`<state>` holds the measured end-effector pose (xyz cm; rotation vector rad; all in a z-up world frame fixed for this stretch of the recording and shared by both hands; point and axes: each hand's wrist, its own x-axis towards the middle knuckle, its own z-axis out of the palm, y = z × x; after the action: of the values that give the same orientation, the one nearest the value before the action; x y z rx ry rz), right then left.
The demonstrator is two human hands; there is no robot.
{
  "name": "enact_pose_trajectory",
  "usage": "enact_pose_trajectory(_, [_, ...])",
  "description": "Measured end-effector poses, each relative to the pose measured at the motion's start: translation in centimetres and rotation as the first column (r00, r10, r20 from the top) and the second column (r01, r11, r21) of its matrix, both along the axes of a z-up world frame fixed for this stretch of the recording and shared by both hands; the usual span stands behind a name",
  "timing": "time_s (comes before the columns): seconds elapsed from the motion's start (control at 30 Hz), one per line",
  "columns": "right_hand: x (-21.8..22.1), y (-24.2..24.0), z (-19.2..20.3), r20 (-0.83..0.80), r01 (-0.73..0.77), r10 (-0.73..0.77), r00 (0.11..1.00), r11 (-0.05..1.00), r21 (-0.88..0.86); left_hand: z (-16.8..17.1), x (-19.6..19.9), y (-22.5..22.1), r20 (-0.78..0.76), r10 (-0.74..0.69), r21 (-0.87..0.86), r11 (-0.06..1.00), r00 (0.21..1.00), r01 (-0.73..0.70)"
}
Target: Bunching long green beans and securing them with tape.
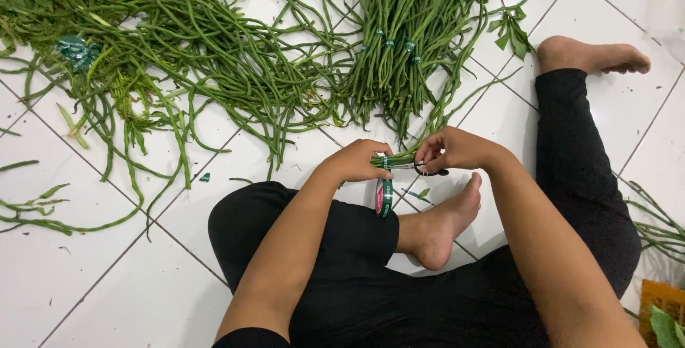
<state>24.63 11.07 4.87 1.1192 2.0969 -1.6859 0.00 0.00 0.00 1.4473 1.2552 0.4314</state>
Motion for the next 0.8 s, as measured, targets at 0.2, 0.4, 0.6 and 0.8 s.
enact_pose_trajectory(0.2, [0.2, -0.4, 0.8, 0.048, 0.005, -0.008, 0.999, 0.999, 0.052, -2.7, 0.7, 0.2, 0.058, 0.103, -0.025, 0.994, 0.993, -0.102])
enact_pose_trajectory(0.4, [2.1, -1.1, 2.3, 0.169, -0.01, -0.02, 0.985, 0.985, 0.173, -1.1, -0.1, -0.6, 0.017, 0.176, -0.011, 0.984, 0.984, -0.176])
enact_pose_trajectory(0.6, [6.1, -0.9, -5.3, 0.488, -0.249, -0.052, 0.871, 0.81, 0.531, 1.7, -0.2, 0.0, 0.056, 0.227, -0.04, 0.973, 0.972, -0.225])
enact_pose_trajectory(0.8, [0.1, -8.6, -4.0, -0.075, 0.239, -0.227, 0.971, 0.918, 0.316, 2.4, 0.0, -0.1, 0.09, 0.308, -0.015, 0.951, 0.947, -0.308])
